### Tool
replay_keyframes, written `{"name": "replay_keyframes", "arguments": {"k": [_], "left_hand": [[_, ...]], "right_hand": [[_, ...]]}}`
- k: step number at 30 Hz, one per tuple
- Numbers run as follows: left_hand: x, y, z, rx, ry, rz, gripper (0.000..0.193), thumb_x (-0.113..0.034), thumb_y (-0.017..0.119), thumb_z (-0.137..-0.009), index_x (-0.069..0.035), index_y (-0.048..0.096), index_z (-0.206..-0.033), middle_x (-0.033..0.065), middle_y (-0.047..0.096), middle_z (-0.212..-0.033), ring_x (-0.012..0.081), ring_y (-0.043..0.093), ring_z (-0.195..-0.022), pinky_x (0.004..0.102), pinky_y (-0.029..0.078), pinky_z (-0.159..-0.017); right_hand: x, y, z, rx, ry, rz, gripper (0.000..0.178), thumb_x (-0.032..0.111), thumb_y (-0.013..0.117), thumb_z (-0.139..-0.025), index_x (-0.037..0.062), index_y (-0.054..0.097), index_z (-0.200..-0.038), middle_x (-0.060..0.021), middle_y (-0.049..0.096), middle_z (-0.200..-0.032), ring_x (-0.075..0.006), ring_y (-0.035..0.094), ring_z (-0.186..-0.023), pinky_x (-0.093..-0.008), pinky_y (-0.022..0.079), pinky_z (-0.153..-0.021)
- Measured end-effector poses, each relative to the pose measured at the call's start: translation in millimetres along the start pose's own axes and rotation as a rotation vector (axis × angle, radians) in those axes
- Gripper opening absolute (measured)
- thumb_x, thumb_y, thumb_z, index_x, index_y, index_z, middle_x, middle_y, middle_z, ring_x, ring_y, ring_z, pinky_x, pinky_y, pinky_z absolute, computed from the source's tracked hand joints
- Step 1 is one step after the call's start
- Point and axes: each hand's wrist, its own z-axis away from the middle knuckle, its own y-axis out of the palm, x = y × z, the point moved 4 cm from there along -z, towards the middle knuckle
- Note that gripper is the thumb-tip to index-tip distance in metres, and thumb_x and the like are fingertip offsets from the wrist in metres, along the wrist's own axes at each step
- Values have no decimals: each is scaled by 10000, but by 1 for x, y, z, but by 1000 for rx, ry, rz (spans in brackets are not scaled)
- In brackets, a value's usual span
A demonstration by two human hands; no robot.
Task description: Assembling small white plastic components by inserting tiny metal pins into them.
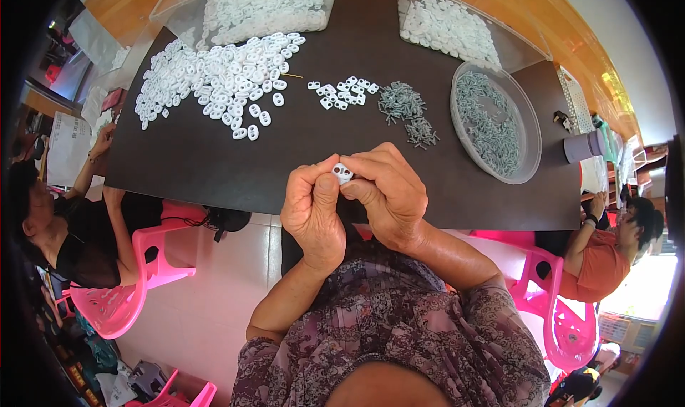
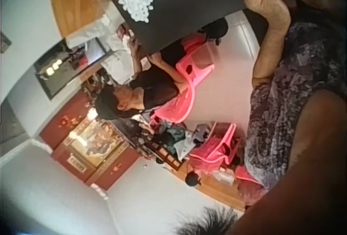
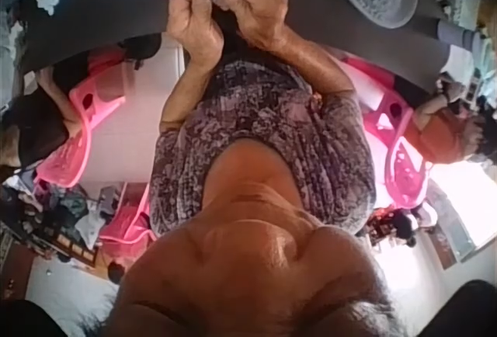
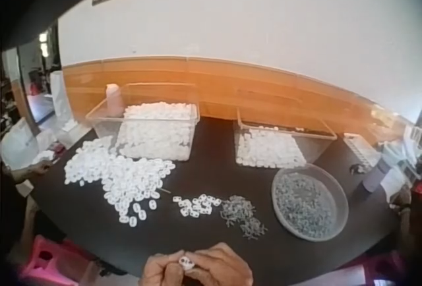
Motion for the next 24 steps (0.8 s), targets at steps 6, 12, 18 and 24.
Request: {"name": "replay_keyframes", "arguments": {"k": [6, 12, 18, 24], "left_hand": [[1, -2, 1, -34, 5, -31, 190, -120, 552, -933, 38, 587, -1031, 26, 573, -898, 70, 514, -815, 213, 428, -767], [0, 1, 2, -21, 20, -41, 172, -110, 531, -944, 19, 598, -1036, -3, 532, -876, 50, 466, -755, 188, 405, -688], [-1, 2, 3, -1, 98, -43, 187, -134, 525, -950, 28, 582, -1023, 5, 531, -846, 50, 447, -728, 180, 387, -654], [-1, 2, 7, 0, 109, -24, 177, -132, 519, -950, 34, 568, -989, 14, 524, -841, 65, 473, -757, 204, 406, -713]], "right_hand": [[6, 2, -3, 34, 20, 26, 289, -36, 685, -727, -36, 616, -1007, -133, 638, -899, -211, 566, -735, -285, 461, -612], [3, 2, 0, -29, -65, 49, 278, 22, 710, -726, -34, 615, -981, -131, 639, -884, -228, 576, -730, -292, 462, -620], [7, 2, 0, -52, -139, 90, 317, 16, 719, -683, -36, 608, -975, -137, 621, -845, -259, 566, -700, -320, 469, -598], [10, 5, 5, -71, -159, 95, 315, 20, 717, -685, -50, 603, -970, -150, 617, -856, -271, 571, -711, -325, 475, -600]]}}
